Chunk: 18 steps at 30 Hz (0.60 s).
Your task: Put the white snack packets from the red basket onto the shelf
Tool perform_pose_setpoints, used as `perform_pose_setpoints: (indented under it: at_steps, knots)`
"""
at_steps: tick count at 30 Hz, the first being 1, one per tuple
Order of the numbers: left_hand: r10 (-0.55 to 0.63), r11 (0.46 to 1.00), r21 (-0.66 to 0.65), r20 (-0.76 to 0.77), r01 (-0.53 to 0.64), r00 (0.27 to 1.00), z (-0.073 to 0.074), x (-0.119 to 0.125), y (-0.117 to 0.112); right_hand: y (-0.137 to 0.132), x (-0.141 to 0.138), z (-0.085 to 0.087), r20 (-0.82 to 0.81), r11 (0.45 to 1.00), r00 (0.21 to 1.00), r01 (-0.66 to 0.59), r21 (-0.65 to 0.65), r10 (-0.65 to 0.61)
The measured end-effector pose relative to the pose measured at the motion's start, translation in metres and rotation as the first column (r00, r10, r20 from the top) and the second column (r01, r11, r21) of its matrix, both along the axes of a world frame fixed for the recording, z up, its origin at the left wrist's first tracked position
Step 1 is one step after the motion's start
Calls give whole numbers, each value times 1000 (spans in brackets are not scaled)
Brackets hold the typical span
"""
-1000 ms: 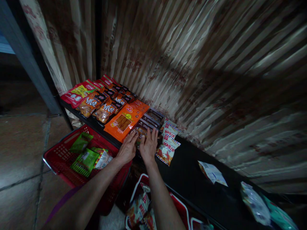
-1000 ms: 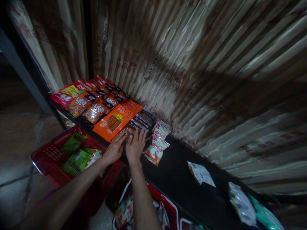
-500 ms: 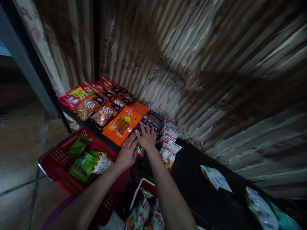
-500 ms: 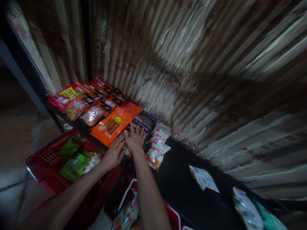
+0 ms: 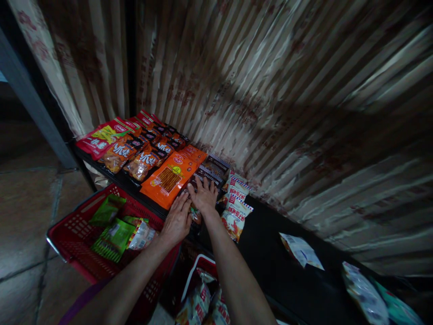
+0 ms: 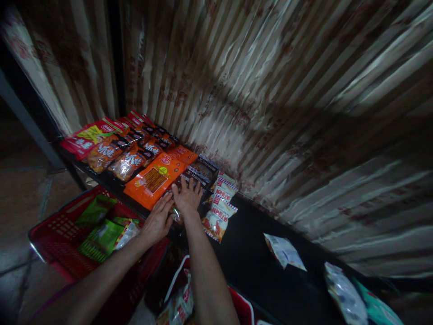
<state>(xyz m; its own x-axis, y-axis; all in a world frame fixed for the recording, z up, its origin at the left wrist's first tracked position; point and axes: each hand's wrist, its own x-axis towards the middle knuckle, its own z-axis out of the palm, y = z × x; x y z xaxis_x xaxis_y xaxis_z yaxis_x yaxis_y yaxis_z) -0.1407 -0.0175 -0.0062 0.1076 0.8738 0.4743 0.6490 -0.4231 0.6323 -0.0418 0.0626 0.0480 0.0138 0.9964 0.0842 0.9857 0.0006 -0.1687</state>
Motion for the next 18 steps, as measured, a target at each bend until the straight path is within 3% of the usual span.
perform_pose_setpoints:
  at_steps: [11,18]
  knots:
    - [-9,1000,-7,-13,9,1000,3,-1,0,1,3,-1,-6,1000,1000,-23,0,23]
    - [-24,1000,-13,86,26,996,11,-12,3,-24,12,0,-147,958,988,-6,285,50]
